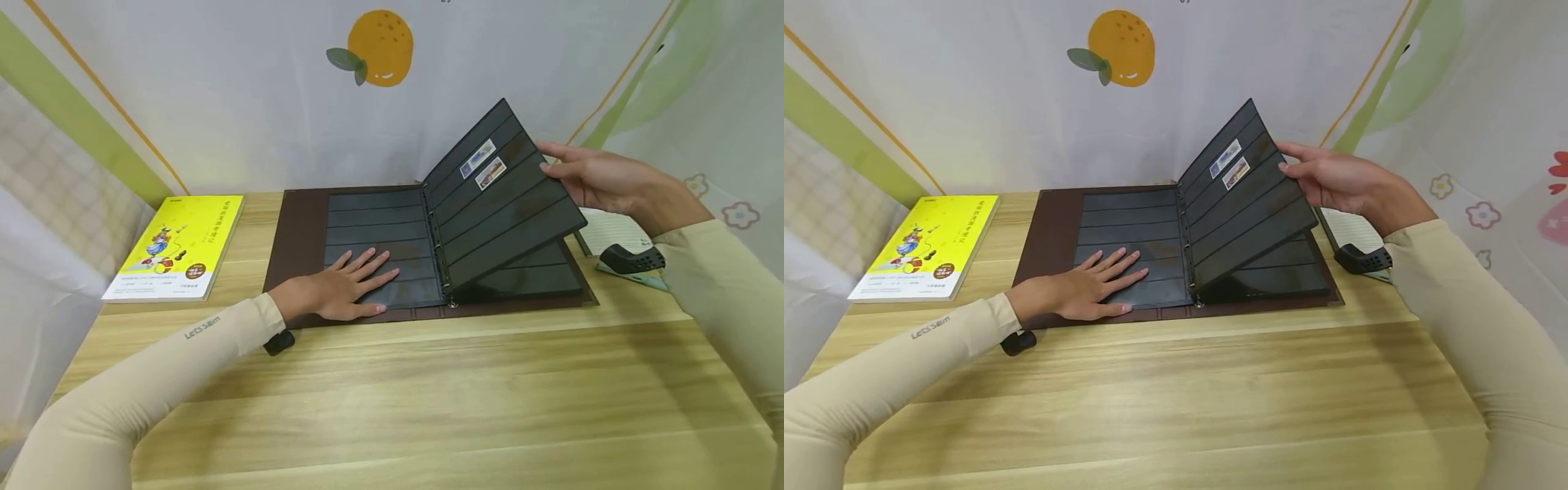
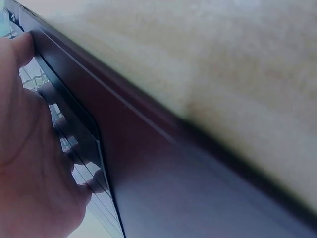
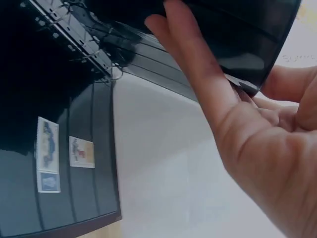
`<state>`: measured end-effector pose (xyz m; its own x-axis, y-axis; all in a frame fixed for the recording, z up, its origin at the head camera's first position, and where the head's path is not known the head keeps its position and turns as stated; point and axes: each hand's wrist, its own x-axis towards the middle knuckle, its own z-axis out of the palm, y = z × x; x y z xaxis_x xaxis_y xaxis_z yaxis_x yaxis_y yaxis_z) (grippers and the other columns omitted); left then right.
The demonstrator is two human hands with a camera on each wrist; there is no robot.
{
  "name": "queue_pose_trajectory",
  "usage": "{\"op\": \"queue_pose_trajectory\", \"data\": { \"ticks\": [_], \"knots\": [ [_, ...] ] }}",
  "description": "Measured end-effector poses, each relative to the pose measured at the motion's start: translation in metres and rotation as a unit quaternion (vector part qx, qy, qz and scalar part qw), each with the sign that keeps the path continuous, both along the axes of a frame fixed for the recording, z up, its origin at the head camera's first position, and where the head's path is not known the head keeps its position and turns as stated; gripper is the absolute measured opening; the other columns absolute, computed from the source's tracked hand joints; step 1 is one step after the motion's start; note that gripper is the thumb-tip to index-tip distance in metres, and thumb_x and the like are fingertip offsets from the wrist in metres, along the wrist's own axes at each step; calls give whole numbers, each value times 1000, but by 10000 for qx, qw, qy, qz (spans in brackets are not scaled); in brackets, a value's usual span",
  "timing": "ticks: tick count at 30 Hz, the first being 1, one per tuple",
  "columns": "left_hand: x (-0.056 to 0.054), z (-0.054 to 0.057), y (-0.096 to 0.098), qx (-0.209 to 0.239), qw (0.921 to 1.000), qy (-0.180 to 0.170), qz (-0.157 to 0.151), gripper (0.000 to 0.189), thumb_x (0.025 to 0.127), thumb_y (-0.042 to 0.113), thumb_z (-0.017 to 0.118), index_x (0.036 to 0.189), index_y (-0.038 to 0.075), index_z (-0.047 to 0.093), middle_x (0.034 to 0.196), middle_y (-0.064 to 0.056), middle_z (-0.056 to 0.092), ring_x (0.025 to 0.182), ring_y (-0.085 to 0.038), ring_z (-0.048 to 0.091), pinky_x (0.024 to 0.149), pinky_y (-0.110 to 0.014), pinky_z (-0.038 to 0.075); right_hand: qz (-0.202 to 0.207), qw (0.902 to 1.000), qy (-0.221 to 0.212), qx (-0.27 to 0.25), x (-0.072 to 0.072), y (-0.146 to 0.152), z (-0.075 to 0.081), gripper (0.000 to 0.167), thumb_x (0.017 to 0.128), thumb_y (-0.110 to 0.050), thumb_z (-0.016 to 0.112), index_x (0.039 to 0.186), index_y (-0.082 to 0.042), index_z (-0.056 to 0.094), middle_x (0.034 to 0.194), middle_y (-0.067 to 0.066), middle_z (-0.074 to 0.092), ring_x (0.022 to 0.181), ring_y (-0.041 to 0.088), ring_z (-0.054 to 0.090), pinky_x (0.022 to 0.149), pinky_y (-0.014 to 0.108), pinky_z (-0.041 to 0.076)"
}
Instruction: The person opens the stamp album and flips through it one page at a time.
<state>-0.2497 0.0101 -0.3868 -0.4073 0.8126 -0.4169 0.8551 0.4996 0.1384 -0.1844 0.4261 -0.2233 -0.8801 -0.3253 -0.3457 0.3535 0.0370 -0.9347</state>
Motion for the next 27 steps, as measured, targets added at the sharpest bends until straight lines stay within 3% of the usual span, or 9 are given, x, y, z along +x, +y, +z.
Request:
{"op": "queue_pose_trajectory", "data": {
  "ticks": [2,6,9,15,19,22,24,25,27],
  "knots": [
    [0,0,1,14,10000,3,-20,72,103,68,23,158,40,-14,166,6,-30,156,-23,-25,127,-55,-10,-51,9999,-19,87,-1,-2,3,78,109,-17,43,161,-37,-11,111,4,74,94,15,75,79,33,62],
    [-1,0,2,15,10000,36,-36,73,103,68,23,159,40,-14,166,6,-29,156,-23,-25,127,-55,-9,-241,9972,-23,705,-3,-12,7,76,108,-25,46,162,-38,-6,71,-12,60,61,-1,61,59,16,52],
    [-2,1,2,-15,10000,26,-43,73,103,68,24,159,40,-14,166,6,-29,156,-23,-24,127,-55,-9,-217,9968,-65,764,-3,-21,9,76,108,-28,46,161,-38,-7,69,-13,60,60,-3,60,59,15,51],
    [-3,10,7,68,9998,157,-47,75,103,65,35,162,37,-1,171,1,-16,159,-27,-11,128,-57,4,349,9989,114,287,-4,-33,10,74,110,-28,41,160,-39,-11,125,1,71,105,14,74,88,34,61],
    [0,20,16,561,9975,427,96,67,103,54,48,161,26,28,169,-15,19,156,-35,23,120,-56,34,362,9980,161,494,-4,-40,12,74,109,-32,41,160,-41,-13,129,-1,68,106,13,73,89,36,61],
    [3,30,29,1138,9925,129,428,59,105,45,50,154,12,44,132,-22,65,116,-35,67,98,-48,55,270,9985,131,463,-6,-46,13,76,109,-33,42,159,-40,-15,131,-3,67,106,12,72,90,35,60],
    [5,41,41,1543,9830,-559,823,58,107,42,49,152,6,46,120,-19,72,98,-32,73,91,-43,59,228,9989,103,386,-8,-50,13,78,109,-33,42,159,-40,-17,130,-5,67,105,11,72,89,34,61],
    [8,48,48,1804,9710,-1121,1095,57,107,41,48,151,5,46,118,-17,72,94,-31,73,89,-41,60,242,9992,102,304,-9,-52,13,78,109,-33,42,159,-39,-17,130,-4,67,105,11,72,88,35,61],
    [14,66,65,2338,9305,-2244,1710,55,108,40,47,151,6,47,131,-14,68,106,-28,72,92,-39,59,321,9993,126,169,-10,-54,13,76,109,-31,41,161,-37,-15,128,-1,67,104,14,73,88,36,61]
  ]
}}
